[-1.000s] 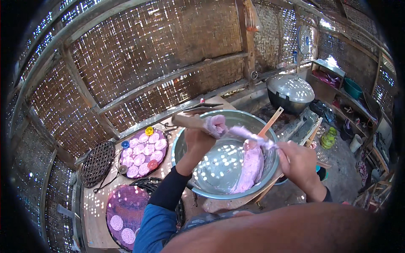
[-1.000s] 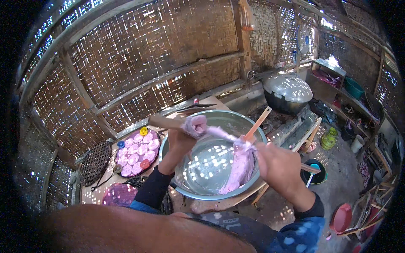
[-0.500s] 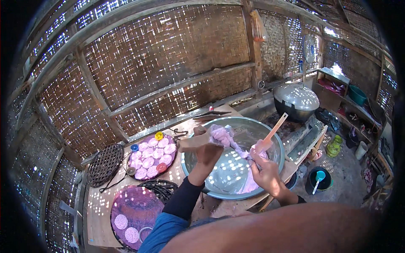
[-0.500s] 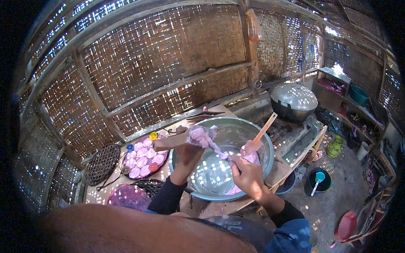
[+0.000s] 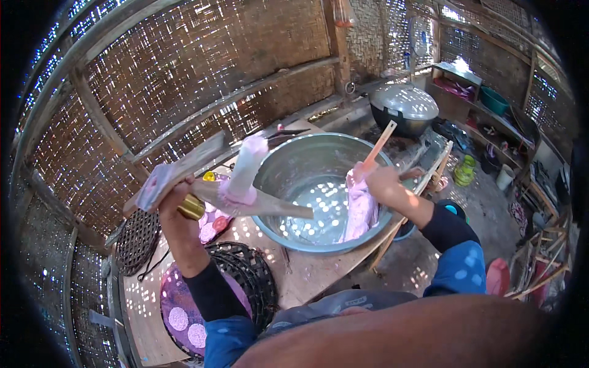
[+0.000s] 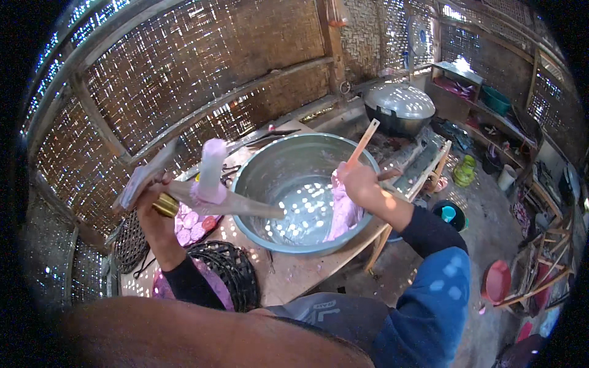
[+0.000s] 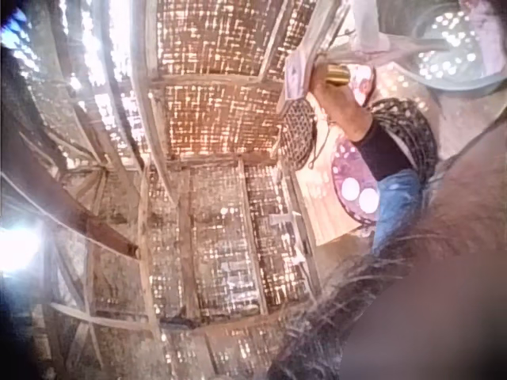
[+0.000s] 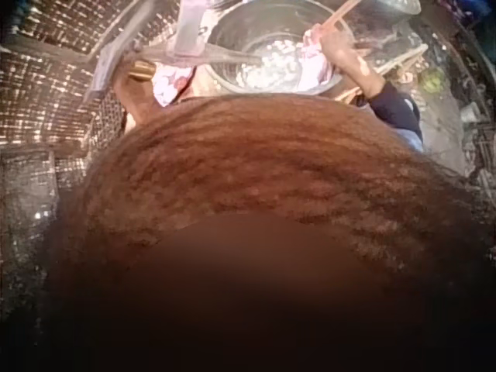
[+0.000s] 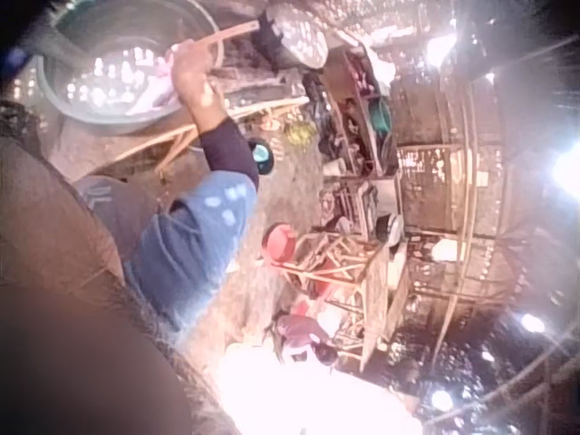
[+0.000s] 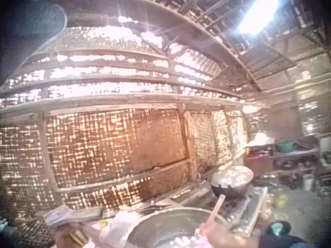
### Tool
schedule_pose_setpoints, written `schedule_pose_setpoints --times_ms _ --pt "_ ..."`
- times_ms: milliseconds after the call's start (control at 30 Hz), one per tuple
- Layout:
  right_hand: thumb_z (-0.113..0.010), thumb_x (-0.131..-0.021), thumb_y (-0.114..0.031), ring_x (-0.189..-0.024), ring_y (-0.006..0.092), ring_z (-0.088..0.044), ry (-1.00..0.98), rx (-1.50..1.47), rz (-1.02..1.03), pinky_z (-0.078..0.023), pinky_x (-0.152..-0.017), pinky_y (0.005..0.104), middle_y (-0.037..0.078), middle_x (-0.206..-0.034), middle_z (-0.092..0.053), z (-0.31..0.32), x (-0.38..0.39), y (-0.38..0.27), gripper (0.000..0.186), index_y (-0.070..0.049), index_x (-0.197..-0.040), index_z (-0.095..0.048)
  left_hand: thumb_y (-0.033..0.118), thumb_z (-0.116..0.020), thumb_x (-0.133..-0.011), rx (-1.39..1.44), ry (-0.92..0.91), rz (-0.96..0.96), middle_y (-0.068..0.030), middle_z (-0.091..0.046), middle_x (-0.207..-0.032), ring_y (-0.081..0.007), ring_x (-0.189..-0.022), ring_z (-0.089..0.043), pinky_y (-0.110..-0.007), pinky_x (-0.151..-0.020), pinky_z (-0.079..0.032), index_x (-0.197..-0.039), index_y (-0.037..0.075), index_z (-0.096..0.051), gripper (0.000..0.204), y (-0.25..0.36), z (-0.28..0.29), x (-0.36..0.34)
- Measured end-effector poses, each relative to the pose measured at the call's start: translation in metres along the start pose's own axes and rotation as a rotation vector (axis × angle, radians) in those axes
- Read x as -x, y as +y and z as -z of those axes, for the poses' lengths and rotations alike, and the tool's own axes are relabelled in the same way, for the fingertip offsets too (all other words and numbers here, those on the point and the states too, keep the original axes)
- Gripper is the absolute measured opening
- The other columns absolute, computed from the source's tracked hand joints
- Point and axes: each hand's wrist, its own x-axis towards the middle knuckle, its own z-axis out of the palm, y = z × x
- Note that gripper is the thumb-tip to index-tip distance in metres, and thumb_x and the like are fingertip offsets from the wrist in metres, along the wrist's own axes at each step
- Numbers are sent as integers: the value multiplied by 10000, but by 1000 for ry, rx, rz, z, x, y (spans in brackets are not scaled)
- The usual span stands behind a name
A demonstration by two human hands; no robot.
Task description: The person scoops pink batter from a large metal bowl and fills a wooden mold. They press the batter into the mold's cavity, then invert the mold to release a formed pink cake onto a woven tray. This process is repeated multiple times.
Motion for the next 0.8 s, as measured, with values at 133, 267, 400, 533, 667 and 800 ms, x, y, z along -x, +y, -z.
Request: schedule_pose_setpoints --times_ms 133,267,400,533,667,800 --pt "-526 -762 -173 -678 277 -635 -353 58 -67 -489 -593 460 136 -776 -636 14 -17 -11 180 -42 -816 -637 -25 -611 -675 304 -161 107 -74 -538 -1024 -205 -948 -483 -352 -830 -409 -1037 48 -546 375 27 43 12" --pt "-486 -888 -352 -1043 244 -565 -171 -783 179 -429 -879 365 142 -1084 -610 79 -25 -86 432 -30 -1171 -534 19 -622 -681 398 -303 165 -12 -533 -896 -190 -898 -407 -319 -821 -363 -1001 101 -548 338 46 56 36" --pt "-254 -797 -730 -884 256 -579 -1177 -2444 353 -472 -692 347 186 -1117 -556 117 12 -229 864 -36 -1285 -417 111 -735 -646 568 -463 336 -39 -385 -913 -194 -910 -416 -322 -860 -371 -900 108 -524 330 57 56 55" --pt "-353 -694 -798 -404 99 -379 -1652 -3075 457 -294 -283 215 144 -877 -517 159 49 -301 1015 -25 -1347 -271 206 -706 -687 570 -619 358 -54 -445 -1021 -194 -994 -444 -367 -949 -337 -969 141 -568 321 61 106 62" --pt "-333 -764 -752 -419 86 -349 -1627 -3021 484 -282 -312 210 130 -888 -546 155 62 -308 830 -54 -1204 -416 199 -607 -796 205 -245 408 -124 -415 -1324 -260 -1209 -406 -419 -961 -388 -1217 94 -496 448 92 168 84" --pt "-328 -872 -557 -442 107 -447 -1017 -2870 -168 -375 -341 234 92 -742 -531 170 60 -275 648 -64 -1293 -347 119 -634 -791 -472 250 387 -28 -565 -834 -123 -708 -538 -275 -612 -448 -981 48 -554 219 110 208 128"
